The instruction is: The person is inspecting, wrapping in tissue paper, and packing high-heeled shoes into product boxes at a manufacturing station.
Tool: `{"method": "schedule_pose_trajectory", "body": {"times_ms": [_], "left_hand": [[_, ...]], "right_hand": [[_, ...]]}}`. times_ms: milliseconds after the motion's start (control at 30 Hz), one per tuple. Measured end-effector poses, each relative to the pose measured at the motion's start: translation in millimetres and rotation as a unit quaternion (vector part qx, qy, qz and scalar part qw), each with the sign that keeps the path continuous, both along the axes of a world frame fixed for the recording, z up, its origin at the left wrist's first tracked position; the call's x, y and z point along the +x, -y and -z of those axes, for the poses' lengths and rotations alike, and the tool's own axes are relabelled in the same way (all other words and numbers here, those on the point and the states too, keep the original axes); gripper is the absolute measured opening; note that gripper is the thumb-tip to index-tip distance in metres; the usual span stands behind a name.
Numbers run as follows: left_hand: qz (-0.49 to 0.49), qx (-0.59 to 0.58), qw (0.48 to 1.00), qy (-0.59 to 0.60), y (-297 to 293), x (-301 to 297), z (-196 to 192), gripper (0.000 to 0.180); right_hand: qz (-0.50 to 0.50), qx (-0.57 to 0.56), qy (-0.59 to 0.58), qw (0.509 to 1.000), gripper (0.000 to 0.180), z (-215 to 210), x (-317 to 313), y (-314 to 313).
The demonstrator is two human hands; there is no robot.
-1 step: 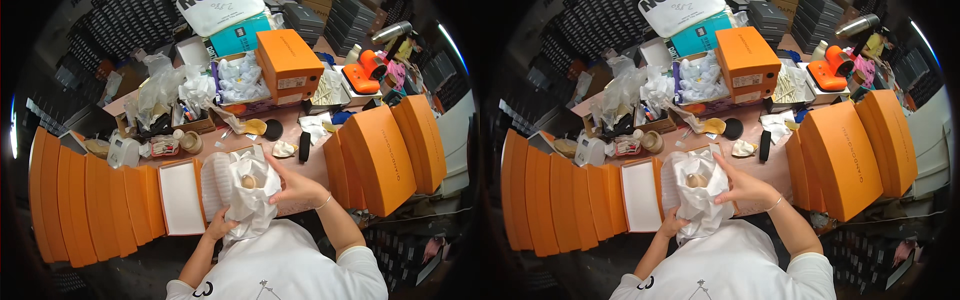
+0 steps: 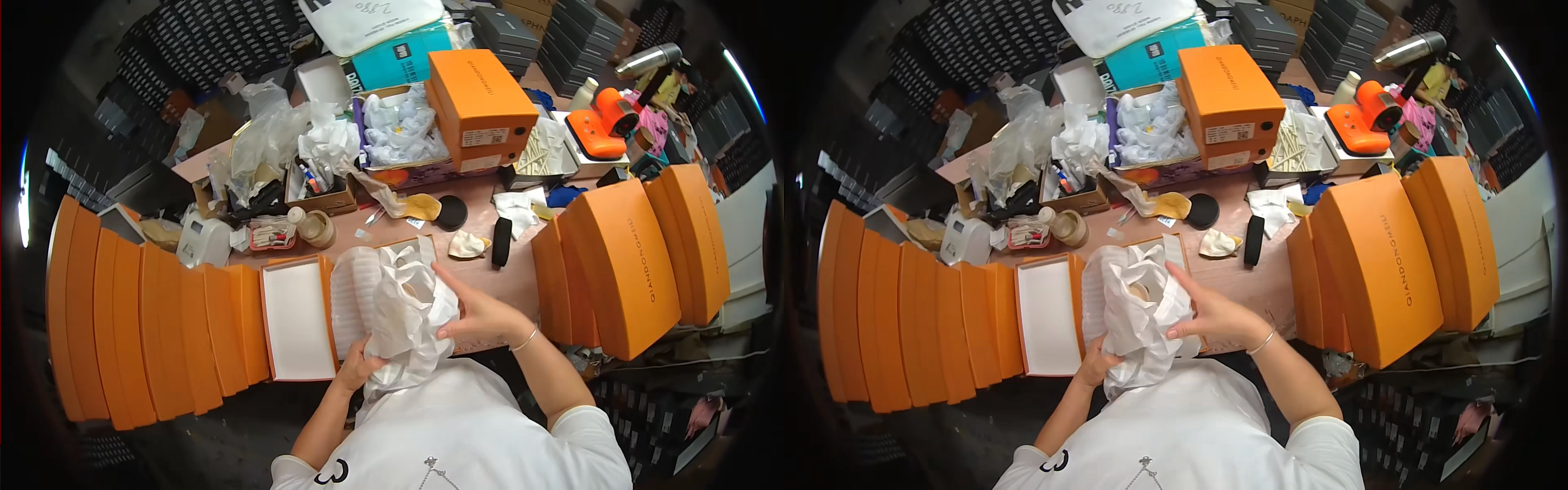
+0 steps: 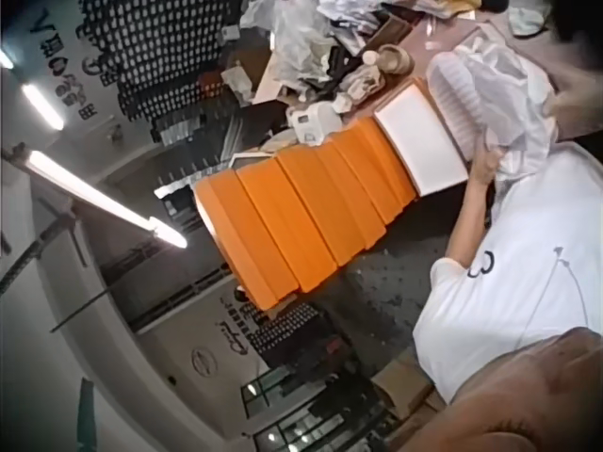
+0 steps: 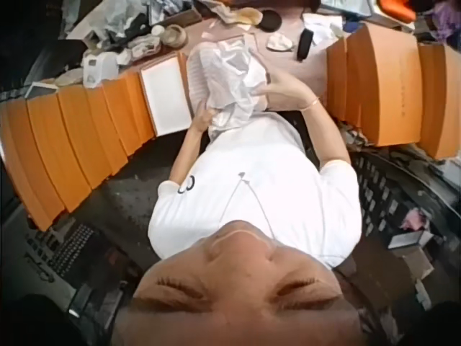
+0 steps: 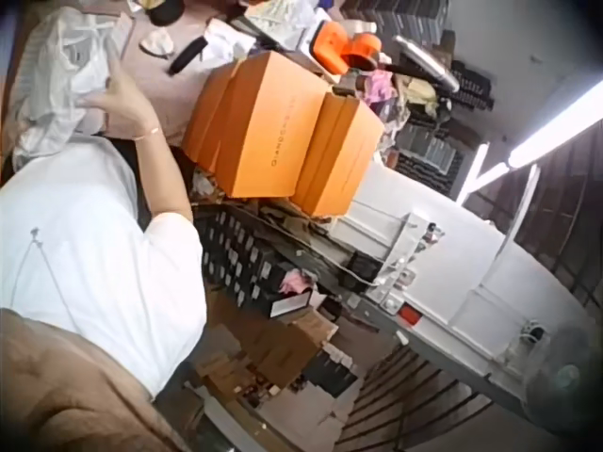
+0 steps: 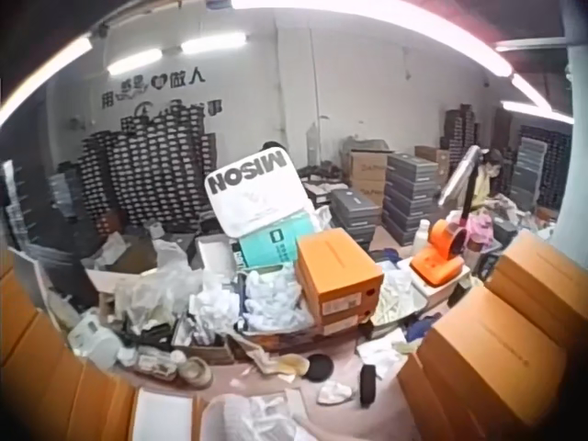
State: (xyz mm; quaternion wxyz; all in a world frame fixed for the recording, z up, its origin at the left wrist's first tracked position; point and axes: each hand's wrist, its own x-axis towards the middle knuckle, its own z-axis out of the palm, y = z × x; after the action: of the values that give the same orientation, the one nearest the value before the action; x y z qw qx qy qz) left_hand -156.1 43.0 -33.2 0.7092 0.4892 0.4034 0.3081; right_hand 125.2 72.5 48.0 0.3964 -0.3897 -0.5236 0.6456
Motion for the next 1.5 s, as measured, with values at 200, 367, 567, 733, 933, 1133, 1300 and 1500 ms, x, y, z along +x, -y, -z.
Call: {"method": "schedule_pose_trajectory", "body": {"times_ms": [200,367,567,733,933,1133,1300,1500], "left_hand": [[-0.128,-0.084,0.986,0.067,13.2,9.0,22.0,0.050],[-0.079,-0.021,0.997,0.008,9.9,5.5,18.2,0.047],[0.107,0.114,0.980,-0.123,-20.8,9.0,-21.6,0.040],[0.259,0.202,0.915,-0.236,-26.2,12.5,-42.0,0.051],[-0.023,-0.127,0.981,-0.142,-8.2,-59.0,-12.0,0.025],[-0.147,-0.018,0.989,0.007,-43.7,-28.5,-3.8,0.079],[-0.216,-0.184,0.944,0.167,-48.6,23.9,27.7,0.029],[-0.514,0.098,0.846,0.108,-91.7,-51.8,-58.3,0.007]], "right_hand": [[-0.159,-0.016,0.235,0.959,0.034,68.6,-32.3,43.5],[0.006,0.076,0.256,0.964,0.026,1.3,22.8,24.5],[-0.063,0.040,0.281,0.957,0.029,-45.2,7.1,-24.8],[-0.187,0.153,0.131,0.962,0.041,35.0,25.1,-1.4],[0.064,-0.070,0.157,0.983,0.037,53.8,96.9,25.1],[0.202,-0.101,0.035,0.974,0.037,79.3,99.4,29.1],[0.153,-0.085,-0.021,0.984,0.038,58.5,76.9,24.1],[0.286,-0.092,0.018,0.954,0.017,53.6,95.1,28.2]]}}
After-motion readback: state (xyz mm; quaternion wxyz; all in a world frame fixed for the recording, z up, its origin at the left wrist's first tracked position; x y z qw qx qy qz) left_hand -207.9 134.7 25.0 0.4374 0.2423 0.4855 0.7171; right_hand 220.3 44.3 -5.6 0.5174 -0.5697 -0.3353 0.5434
